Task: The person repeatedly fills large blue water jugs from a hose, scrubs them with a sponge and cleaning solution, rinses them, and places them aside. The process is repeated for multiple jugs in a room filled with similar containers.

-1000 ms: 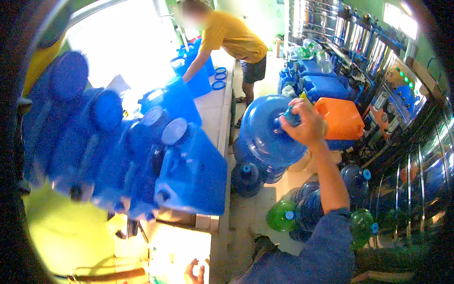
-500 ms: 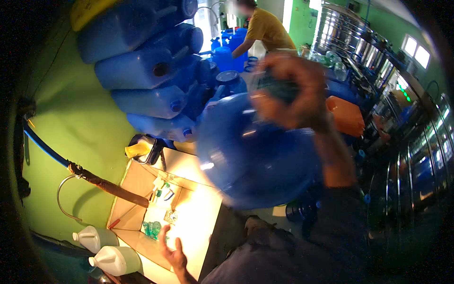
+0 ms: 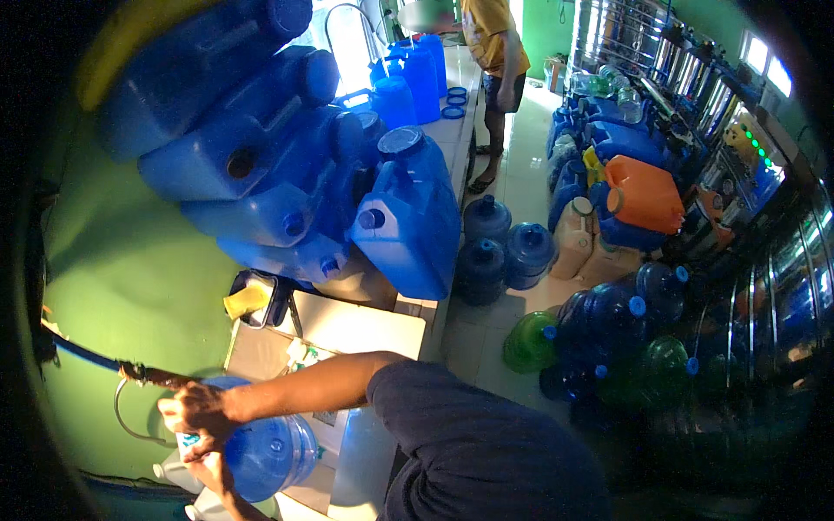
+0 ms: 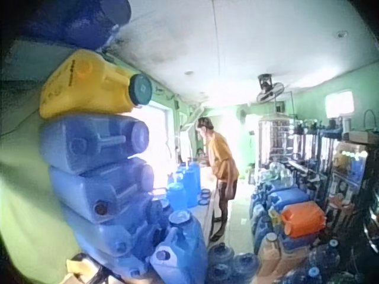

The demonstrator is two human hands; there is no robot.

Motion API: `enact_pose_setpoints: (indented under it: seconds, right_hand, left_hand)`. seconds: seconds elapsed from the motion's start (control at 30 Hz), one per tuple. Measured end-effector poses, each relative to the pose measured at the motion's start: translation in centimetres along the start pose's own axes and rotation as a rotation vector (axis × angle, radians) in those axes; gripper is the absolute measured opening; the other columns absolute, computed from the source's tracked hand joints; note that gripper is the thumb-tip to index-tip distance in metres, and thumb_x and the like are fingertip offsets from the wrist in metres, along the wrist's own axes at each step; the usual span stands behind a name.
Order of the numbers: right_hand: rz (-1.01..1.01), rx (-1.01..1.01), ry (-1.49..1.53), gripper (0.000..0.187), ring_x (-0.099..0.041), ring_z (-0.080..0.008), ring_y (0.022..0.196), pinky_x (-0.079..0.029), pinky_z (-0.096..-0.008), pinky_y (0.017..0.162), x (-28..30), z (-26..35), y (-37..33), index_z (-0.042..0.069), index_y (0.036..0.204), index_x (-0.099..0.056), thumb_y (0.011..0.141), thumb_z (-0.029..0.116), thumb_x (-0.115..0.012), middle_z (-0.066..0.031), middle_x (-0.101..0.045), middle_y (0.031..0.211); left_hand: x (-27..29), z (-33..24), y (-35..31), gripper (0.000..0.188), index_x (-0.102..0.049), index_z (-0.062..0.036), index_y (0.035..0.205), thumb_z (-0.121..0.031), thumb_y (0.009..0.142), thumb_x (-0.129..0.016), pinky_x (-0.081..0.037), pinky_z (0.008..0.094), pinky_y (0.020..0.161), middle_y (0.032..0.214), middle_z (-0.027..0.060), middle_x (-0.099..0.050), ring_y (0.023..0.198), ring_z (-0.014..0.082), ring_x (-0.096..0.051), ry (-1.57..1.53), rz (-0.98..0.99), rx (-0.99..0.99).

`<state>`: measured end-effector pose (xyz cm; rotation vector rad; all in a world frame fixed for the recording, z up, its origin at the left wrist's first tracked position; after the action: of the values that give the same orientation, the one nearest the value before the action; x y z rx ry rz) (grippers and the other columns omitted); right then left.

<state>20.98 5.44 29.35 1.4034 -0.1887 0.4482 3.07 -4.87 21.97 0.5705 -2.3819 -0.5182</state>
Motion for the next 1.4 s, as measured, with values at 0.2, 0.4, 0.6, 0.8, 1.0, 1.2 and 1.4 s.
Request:
enact_pose_setpoints:
  seconds: [0.2,0.4,0.6,0.8,1.0,1.2,1.4]
  right_hand:
    - [0.317,-0.707,0.317,0.029,-0.066,-0.0407,0.092,-0.054,-0.0494,0.074,-7.8,-7.0,-8.6,0.001,0.093,-0.061,0.075,0.023,-0.065,-0.0228,-0.064,0.099]
    - [0.877,-0.675,-0.019,0.027,-0.072,-0.0366,0.080,-0.058,-0.0475,0.066,-11.6,-10.1,-14.6,0.002,0.082,-0.074,0.073,0.026,-0.066,-0.0210,-0.072,0.085]
    - [0.877,-0.612,-0.078,0.024,-0.072,-0.0364,0.078,-0.058,-0.0470,0.066,-12.9,-10.1,-17.4,0.002,0.078,-0.073,0.075,0.024,-0.065,-0.0204,-0.071,0.081]
    - [0.804,-0.563,-0.106,0.019,-0.072,-0.0361,0.076,-0.058,-0.0466,0.065,-13.9,-11.2,-18.5,0.002,0.077,-0.073,0.075,0.019,-0.065,-0.0201,-0.071,0.079]
    - [0.710,-0.826,-0.019,0.023,-0.071,-0.0385,0.077,-0.057,-0.0469,0.065,-11.5,-12.0,-18.5,-0.004,0.092,-0.067,0.079,0.015,-0.066,-0.0231,-0.069,0.080]
    - [0.291,-1.421,0.325,0.043,-0.069,-0.0404,0.078,-0.055,-0.0469,0.066,-10.1,-9.6,-19.9,-0.005,0.117,-0.051,0.089,0.026,-0.062,-0.0267,-0.067,0.084]
    - [0.064,-1.266,0.366,0.028,-0.060,-0.0355,0.081,-0.046,-0.0467,0.073,-13.0,-10.1,-22.5,0.001,0.090,-0.053,0.098,0.027,-0.054,-0.0195,-0.060,0.085]
  left_hand:
    - [-8.2,10.9,-4.0,0.047,-0.063,-0.0002,0.118,0.000,0.072,-0.074,-0.051,0.0339,0.087,0.106,0.0077,-0.066,0.093,0.0184,-0.061,-0.122,-0.139,0.121]
    - [-15.8,16.2,-9.0,0.071,-0.055,0.0028,0.132,-0.002,0.065,-0.079,-0.048,0.0391,0.097,0.117,0.0111,-0.061,0.108,0.0227,-0.059,-0.442,-0.121,0.353]
    - [-15.0,15.6,-9.2,0.077,-0.035,-0.0040,0.149,-0.001,0.080,-0.069,-0.042,0.0445,0.106,0.145,0.0172,-0.044,0.125,0.0286,-0.052,-0.553,-0.027,0.273]
    - [-13.0,14.9,-6.4,0.045,-0.053,-0.0047,0.138,-0.027,0.099,-0.058,-0.052,0.0384,0.089,0.132,0.0111,-0.057,0.116,0.0235,-0.058,-0.446,0.027,0.633]
    - [-12.0,12.9,-1.4,0.031,-0.067,0.0055,0.111,-0.022,0.099,-0.059,-0.050,0.0301,0.065,0.090,0.0116,-0.068,0.076,0.0134,-0.059,-0.068,0.339,0.413]
    - [-11.5,10.8,1.0,0.031,-0.067,0.0021,0.089,-0.028,0.093,-0.060,-0.051,0.0443,0.067,0.076,0.0208,-0.067,0.073,0.0348,-0.068,0.414,0.503,0.222]
    - [-12.6,11.7,0.9,0.030,-0.064,-0.0022,0.101,-0.030,0.092,-0.060,-0.052,0.0505,0.075,0.088,0.0216,-0.067,0.082,0.0392,-0.066,0.929,0.629,0.002]
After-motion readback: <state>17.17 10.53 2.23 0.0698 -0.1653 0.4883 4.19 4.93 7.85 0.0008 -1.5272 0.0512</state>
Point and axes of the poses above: each hand's wrist, its own y-axis towards the middle knuckle, its own x-axis out of the back of the hand, z = x × y, the point moved 2 cm from there along y, towards the middle knuckle
